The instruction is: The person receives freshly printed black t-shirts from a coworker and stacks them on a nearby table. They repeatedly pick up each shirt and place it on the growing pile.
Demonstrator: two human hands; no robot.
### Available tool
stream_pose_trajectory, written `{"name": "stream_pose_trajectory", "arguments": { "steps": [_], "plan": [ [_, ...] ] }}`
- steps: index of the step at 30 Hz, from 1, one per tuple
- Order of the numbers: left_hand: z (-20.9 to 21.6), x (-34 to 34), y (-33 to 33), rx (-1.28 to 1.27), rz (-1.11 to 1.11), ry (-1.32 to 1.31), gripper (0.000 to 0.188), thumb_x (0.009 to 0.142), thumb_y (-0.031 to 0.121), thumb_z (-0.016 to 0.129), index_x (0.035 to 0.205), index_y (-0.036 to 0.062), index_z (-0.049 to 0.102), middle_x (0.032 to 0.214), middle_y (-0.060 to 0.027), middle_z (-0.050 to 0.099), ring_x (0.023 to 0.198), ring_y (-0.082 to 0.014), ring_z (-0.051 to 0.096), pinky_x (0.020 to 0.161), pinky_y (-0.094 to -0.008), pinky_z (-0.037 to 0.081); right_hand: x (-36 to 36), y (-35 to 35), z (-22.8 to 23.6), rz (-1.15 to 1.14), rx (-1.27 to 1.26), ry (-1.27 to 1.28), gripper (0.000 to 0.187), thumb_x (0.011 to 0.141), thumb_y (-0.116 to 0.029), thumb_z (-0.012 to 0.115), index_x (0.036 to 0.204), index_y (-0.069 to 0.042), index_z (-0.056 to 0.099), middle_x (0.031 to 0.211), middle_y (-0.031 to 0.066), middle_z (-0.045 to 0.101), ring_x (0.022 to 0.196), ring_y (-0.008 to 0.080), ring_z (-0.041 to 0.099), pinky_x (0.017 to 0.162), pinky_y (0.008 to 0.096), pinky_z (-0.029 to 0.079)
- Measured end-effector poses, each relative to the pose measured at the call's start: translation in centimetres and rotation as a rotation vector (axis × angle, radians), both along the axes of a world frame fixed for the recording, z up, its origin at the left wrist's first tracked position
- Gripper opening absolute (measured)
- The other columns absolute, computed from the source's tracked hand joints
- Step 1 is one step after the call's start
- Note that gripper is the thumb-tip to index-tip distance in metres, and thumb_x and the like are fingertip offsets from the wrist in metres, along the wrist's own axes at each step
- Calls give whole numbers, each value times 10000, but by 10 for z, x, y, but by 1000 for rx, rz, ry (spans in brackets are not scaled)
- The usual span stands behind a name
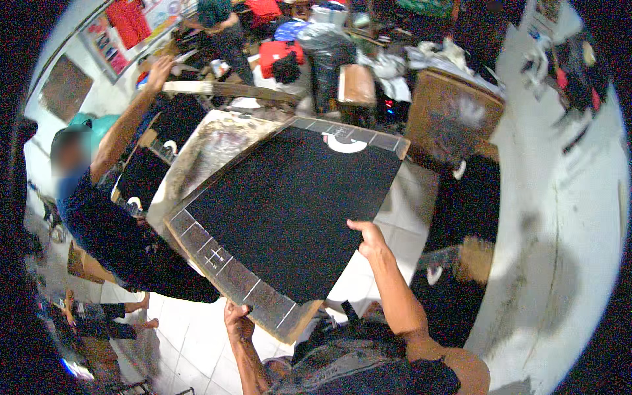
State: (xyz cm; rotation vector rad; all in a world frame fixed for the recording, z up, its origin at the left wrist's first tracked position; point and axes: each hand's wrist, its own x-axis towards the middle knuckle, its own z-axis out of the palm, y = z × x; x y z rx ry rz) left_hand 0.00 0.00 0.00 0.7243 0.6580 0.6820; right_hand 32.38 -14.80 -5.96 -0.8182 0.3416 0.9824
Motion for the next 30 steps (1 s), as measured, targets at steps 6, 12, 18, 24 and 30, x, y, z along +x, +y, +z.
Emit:
{"name": "stream_pose_trajectory", "arguments": {
  "steps": [6,12,18,24,30],
  "plan": [
    [18,59,-95,-80,-161,-80,558,631,21,595,1150,-30,397,1050,-134,524,983,-269,522,871,-399,415,36,-126,37,-211,-30,-149,286,686,30,582,968,58,550,968,161,581,864,293,564,803,427,456],
    [-36,115,-133,-337,-337,-120,532,690,-21,567,1187,-4,380,1112,-134,509,1029,-279,508,911,-396,395,94,-199,39,-352,-179,-289,285,650,57,586,923,124,533,953,206,562,844,317,560,784,431,456],
    [-134,223,-136,-479,-505,495,246,771,1,497,1015,-33,489,1053,-127,524,977,-229,506,810,-343,441,202,-217,1,-523,-685,-372,248,624,64,615,847,123,523,928,245,537,841,338,555,846,461,402],
    [-169,390,-164,69,-795,776,492,787,131,559,1234,5,396,1093,-124,526,1025,-251,497,779,-366,446,283,-236,-51,-299,-1113,-599,174,553,-31,644,626,77,528,651,183,570,626,263,571,577,382,429],
    [-180,630,-256,605,-1148,391,707,761,312,629,1275,-56,312,1066,-154,558,890,-211,572,748,-278,462,315,-247,-135,-95,-1346,-874,198,583,-80,575,712,69,553,759,281,571,740,419,560,646,452,431]
  ]
}}
